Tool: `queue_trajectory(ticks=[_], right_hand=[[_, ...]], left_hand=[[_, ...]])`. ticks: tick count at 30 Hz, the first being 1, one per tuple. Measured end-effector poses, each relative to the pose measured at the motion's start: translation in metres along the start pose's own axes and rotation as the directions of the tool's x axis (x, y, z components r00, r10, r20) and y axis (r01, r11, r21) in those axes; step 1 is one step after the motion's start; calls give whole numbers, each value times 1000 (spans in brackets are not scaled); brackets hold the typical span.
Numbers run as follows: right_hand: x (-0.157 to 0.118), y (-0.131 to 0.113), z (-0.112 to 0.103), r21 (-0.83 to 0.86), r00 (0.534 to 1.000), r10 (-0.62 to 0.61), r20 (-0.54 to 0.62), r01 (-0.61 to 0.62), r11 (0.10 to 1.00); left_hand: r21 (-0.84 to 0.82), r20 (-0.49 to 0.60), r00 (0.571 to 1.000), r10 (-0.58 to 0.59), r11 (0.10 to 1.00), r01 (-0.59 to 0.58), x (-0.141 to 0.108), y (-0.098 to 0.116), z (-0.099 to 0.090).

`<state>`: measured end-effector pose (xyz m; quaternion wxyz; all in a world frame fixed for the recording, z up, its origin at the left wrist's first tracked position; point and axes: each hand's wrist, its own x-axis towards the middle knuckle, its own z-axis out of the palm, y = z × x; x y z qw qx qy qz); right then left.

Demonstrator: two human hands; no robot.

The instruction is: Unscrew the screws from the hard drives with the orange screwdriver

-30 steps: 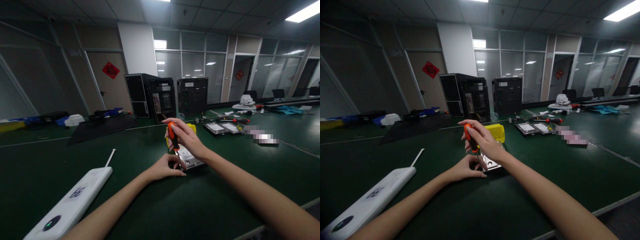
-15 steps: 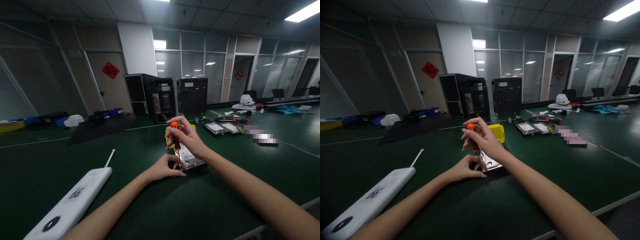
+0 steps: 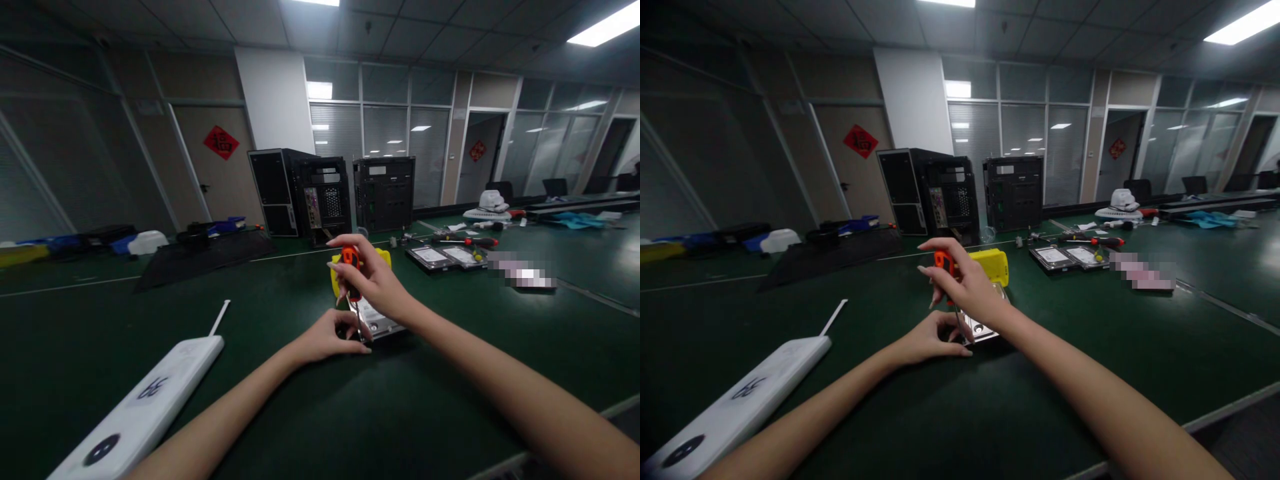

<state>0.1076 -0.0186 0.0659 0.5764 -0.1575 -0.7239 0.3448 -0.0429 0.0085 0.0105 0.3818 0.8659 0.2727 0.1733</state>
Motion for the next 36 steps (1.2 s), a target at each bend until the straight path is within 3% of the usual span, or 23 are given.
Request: queue_trajectory(ticks=[11,21,36], right_hand=[[-1,-8,2,-67,999,-16,38,19,998],[5,-7,-3,13,999,-40,-3,40,999],[1,-12,1,78,999,37,-15,-36,996]], left_hand=[[18,-11,1000,9,1000,-8,-1,-2,0],[25,-1,1000,-3,1000,3,-1,2,-2],[10,5,1000,7,1000,-7,0,1,-2]])
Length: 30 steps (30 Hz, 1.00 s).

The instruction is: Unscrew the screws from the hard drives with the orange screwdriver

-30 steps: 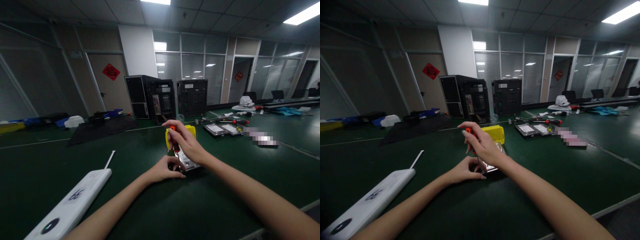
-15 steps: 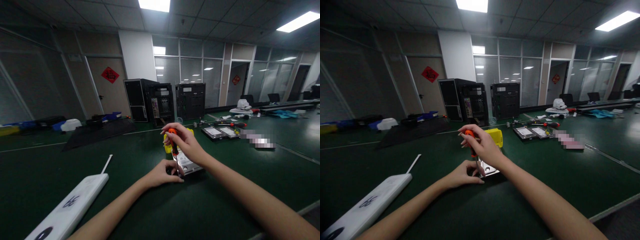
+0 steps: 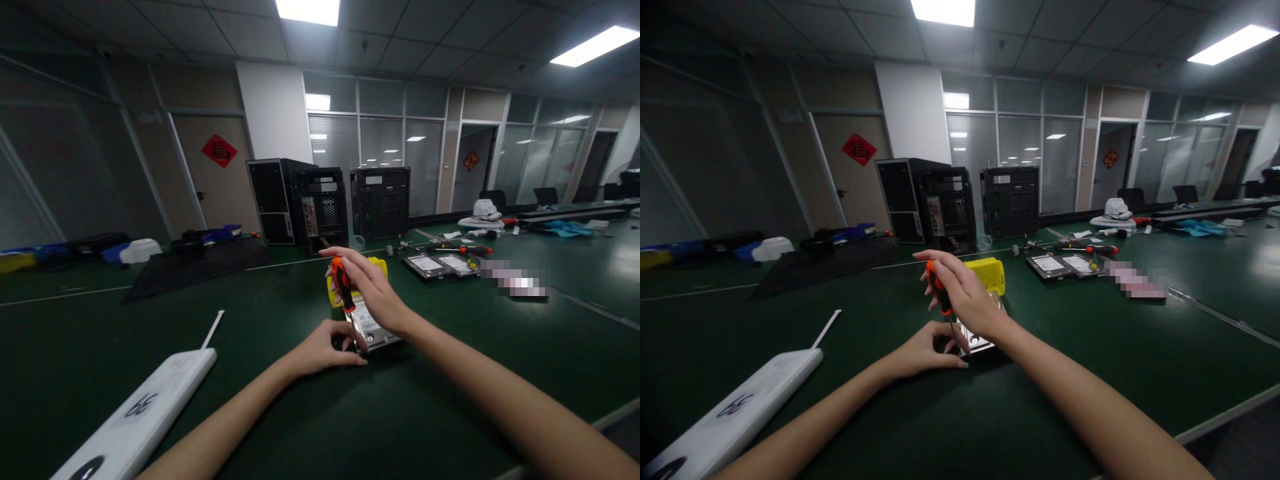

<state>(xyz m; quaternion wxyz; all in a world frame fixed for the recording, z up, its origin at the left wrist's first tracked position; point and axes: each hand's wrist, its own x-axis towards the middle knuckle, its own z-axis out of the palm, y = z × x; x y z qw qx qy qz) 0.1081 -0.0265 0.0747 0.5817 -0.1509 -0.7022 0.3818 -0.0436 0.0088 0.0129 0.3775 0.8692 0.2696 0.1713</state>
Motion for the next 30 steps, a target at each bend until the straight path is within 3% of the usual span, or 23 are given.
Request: queue_trajectory(ticks=[18,30], right_hand=[[8,14,-4,128,999,-34,42,28,991],[6,7,-5,41,1000,-7,18,6,999]], left_hand=[[-6,-13,1000,-18,1000,18,0,-2,2],[12,-9,999,-33,999,33,-2,1,1]])
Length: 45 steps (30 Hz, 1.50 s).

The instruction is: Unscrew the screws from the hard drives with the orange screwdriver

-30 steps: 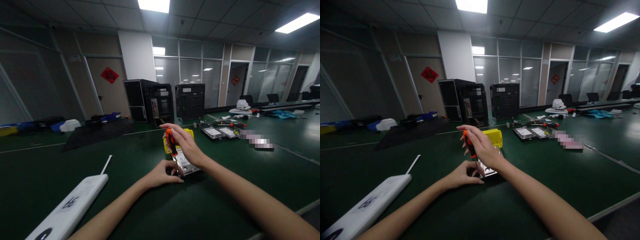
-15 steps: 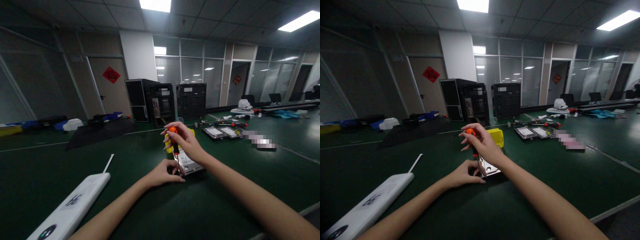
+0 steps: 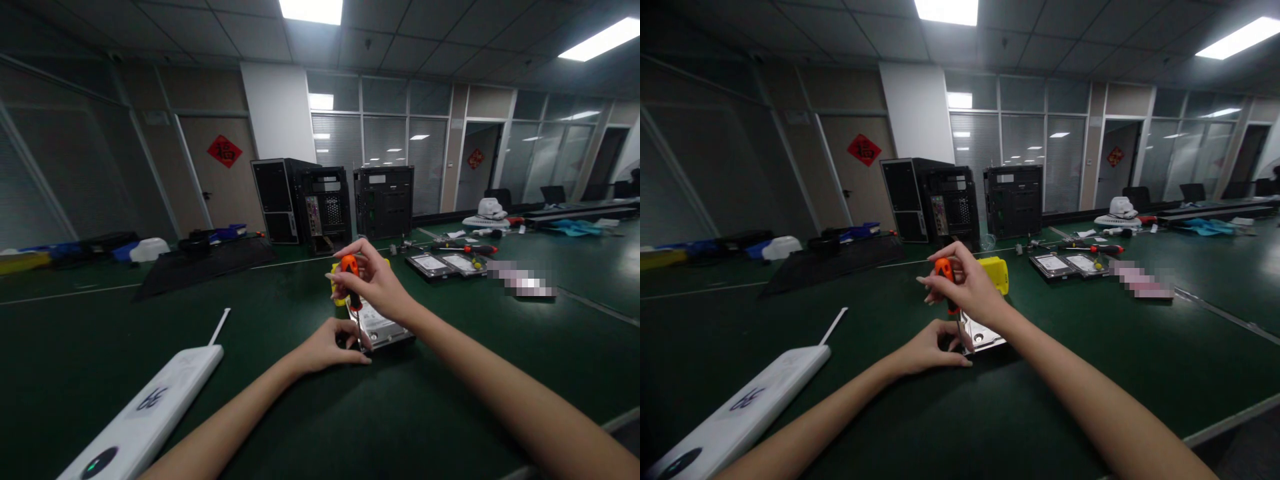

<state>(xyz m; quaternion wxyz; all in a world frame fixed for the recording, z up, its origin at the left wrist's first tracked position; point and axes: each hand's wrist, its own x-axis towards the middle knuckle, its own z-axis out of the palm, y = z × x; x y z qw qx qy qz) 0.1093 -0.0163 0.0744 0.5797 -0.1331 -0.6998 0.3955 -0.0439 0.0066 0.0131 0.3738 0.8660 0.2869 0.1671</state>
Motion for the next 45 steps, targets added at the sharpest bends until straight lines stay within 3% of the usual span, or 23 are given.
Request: queue_trajectory(ticks=[8,19,45], right_hand=[[-4,-5,4,-156,1000,23,18,-20,988],[-1,-14,-2,26,996,36,78,-38,999],[1,-14,-10,118,995,86,49,-91,989]], left_hand=[[13,6,1000,-11,1000,11,0,-3,0],[11,-11,1000,18,1000,-18,1,-7,1],[-28,-2,1000,19,999,-19,0,-3,1]])
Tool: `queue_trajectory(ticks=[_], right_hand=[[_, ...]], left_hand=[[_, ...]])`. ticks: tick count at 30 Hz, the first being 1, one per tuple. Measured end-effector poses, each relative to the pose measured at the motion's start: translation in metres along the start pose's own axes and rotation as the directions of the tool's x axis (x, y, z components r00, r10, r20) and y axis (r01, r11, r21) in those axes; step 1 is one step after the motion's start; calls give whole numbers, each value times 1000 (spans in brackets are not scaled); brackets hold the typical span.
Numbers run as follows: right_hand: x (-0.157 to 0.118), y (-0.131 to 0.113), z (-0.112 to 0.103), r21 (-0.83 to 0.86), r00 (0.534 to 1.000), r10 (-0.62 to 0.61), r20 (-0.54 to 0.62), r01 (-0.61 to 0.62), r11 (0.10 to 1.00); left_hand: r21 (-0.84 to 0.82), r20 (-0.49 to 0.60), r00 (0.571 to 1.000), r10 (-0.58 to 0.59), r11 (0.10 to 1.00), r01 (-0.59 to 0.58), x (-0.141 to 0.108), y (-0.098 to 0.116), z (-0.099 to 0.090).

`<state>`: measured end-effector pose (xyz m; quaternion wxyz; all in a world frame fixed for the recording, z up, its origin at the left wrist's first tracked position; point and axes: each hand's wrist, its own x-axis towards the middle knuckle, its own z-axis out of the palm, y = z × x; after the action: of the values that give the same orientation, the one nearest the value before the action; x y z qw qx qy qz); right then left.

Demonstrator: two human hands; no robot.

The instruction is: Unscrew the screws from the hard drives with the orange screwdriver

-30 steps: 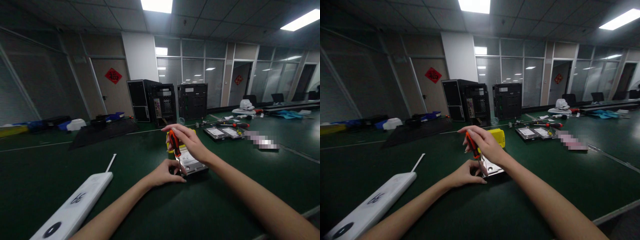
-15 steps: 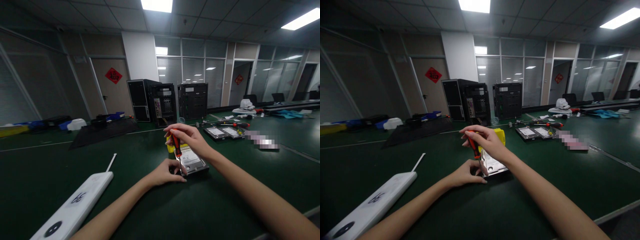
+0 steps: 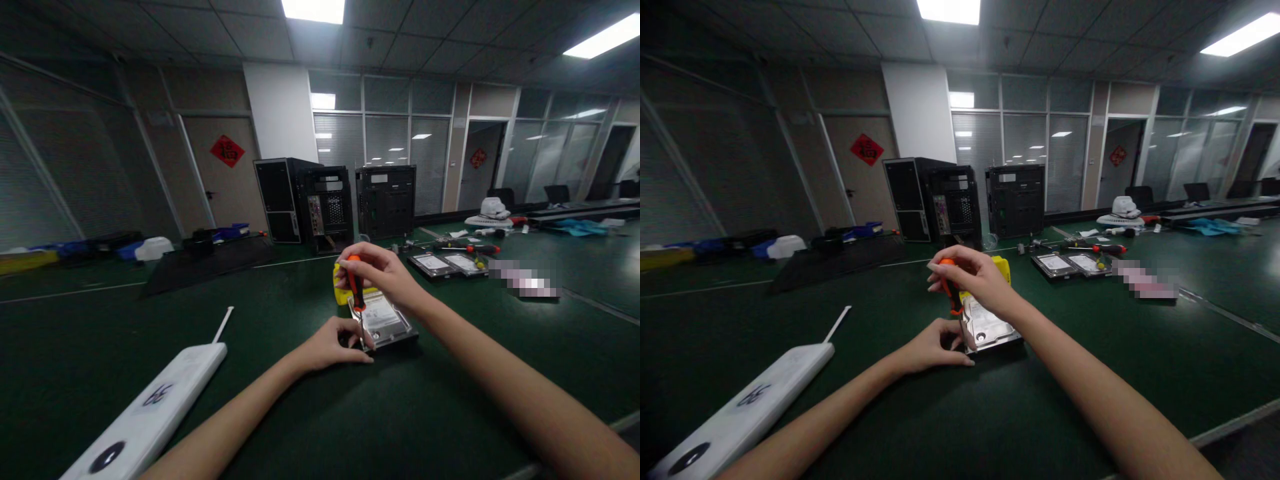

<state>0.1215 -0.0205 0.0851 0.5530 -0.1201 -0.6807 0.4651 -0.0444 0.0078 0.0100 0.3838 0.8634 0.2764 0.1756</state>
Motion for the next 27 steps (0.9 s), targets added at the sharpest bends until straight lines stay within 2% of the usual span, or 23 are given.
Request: queue_trajectory(ticks=[13,18,22,27], right_hand=[[1,6,3,-28,1000,-23,2,23,999],[-1,11,11,80,998,-51,28,49,996],[-2,12,9,166,996,-25,86,11,986],[-2,12,4,127,996,14,89,-25,992]], left_hand=[[-28,7,1000,4,1000,-3,0,2,0],[-16,-3,1000,2,1000,-2,0,-1,1],[-29,8,1000,8,1000,-8,-1,3,1],[-36,9,1000,1,999,-1,-2,9,0]])
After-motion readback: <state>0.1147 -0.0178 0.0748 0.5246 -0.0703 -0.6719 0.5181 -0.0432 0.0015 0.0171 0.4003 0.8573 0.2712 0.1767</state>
